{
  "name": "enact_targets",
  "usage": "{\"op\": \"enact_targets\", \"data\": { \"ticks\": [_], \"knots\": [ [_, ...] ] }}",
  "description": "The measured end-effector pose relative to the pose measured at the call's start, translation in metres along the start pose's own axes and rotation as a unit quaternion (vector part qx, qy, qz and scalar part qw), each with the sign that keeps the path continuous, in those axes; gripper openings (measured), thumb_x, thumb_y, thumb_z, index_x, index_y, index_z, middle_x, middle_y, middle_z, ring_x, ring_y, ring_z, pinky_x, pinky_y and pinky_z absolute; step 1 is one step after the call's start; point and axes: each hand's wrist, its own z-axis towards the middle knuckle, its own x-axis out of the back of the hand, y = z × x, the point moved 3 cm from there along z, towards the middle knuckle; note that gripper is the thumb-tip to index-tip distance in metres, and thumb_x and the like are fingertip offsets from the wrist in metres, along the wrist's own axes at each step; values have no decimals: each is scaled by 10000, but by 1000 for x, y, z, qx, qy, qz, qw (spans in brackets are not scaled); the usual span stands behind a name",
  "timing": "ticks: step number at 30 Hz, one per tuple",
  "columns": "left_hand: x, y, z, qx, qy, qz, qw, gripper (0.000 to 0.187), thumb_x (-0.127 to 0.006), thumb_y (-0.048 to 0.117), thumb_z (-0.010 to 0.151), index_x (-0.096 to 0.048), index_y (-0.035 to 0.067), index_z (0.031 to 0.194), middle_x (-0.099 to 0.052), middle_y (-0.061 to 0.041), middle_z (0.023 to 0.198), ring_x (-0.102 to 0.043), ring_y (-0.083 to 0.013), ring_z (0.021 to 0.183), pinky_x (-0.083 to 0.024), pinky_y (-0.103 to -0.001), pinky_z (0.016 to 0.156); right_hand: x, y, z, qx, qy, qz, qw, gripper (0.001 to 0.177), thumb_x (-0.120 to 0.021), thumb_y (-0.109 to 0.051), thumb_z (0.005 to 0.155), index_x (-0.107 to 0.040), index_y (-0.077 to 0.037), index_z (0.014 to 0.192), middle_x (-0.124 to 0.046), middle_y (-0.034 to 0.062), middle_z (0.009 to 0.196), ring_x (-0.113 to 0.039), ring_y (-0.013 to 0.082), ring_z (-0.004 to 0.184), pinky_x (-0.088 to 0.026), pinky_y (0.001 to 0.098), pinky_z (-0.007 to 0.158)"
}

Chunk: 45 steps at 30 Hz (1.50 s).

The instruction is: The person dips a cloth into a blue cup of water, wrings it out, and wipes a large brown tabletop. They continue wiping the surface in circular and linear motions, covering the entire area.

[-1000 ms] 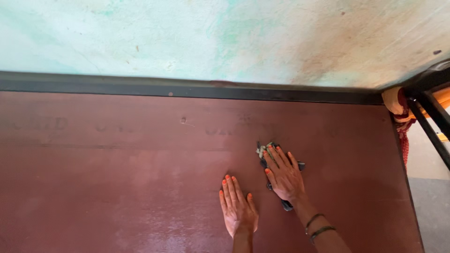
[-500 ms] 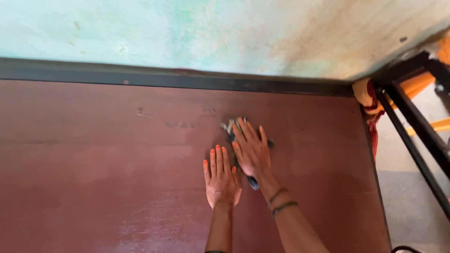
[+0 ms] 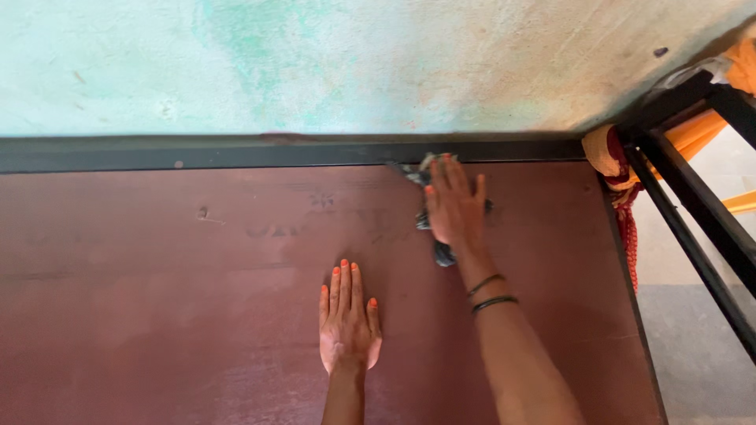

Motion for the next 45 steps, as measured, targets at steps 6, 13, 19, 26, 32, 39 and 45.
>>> {"op": "enact_targets", "data": {
  "ticks": [6, 13, 19, 26, 32, 39, 45],
  "knots": [
    [-7, -1, 1, -10, 37, 22, 999, 656, -216, 394, 1007, -84, 116, 1586, -102, -21, 1674, -66, -172, 1531, -85, -390, 1211, 6, 92, -21, -140, 6, -11, 990, 591, -209, -448, 1076, -238, -217, 1619, -165, 19, 1711, -147, 185, 1565, -105, 615, 1220],
    [3, 2, 4, 20, -111, 57, 992, 670, -205, 407, 1019, -31, 130, 1604, -38, -17, 1688, -16, -158, 1538, -61, -382, 1242, -1, 137, -102, -238, 52, 26, 969, 598, -206, -469, 1094, -292, -207, 1624, -221, 70, 1698, -179, 268, 1562, -99, 586, 1245],
    [-1, 3, 5, 8, -10, 28, 1000, 695, -194, 408, 1001, -70, 146, 1633, -62, -2, 1716, -46, -149, 1518, -71, -375, 1222, -14, 58, -156, -190, 93, -29, 977, 617, -327, -415, 1080, -336, -90, 1604, -285, 165, 1671, -243, 353, 1542, -163, 530, 1237],
    [-8, 2, 2, -7, 21, 42, 999, 650, -242, 360, 1004, -134, 100, 1591, -108, -40, 1679, -81, -172, 1539, -87, -392, 1240, -1, -116, -141, 8, 72, 121, 990, 623, -482, -371, 1022, -387, -69, 1558, -322, 172, 1638, -262, 364, 1514, -209, 522, 1213],
    [-4, -1, 3, -11, 23, 27, 999, 647, -273, 347, 998, -183, 109, 1592, -160, -31, 1677, -125, -173, 1532, -100, -384, 1231, 17, -31, -75, 26, 11, 13, 1000, 598, -424, -350, 1013, -334, -151, 1570, -284, 75, 1653, -242, 254, 1515, -138, 656, 1173],
    [-5, -4, -1, -15, 74, -41, 996, 623, -316, 328, 1009, -248, 121, 1593, -233, -36, 1675, -191, -181, 1549, -140, -395, 1261, 15, 123, -28, -176, -58, -35, 982, 596, -224, -432, 1055, -150, -253, 1619, -94, 6, 1713, -118, 198, 1542, -82, 658, 1181],
    [-13, -7, 2, -21, 80, -40, 996, 629, -353, 299, 986, -295, 81, 1573, -274, -80, 1656, -232, -221, 1526, -164, -436, 1233, 13, 201, -18, -299, -10, 17, 954, 613, -236, -437, 1050, -182, -241, 1628, -102, 21, 1709, -134, 221, 1551, -30, 634, 1207]
  ]
}}
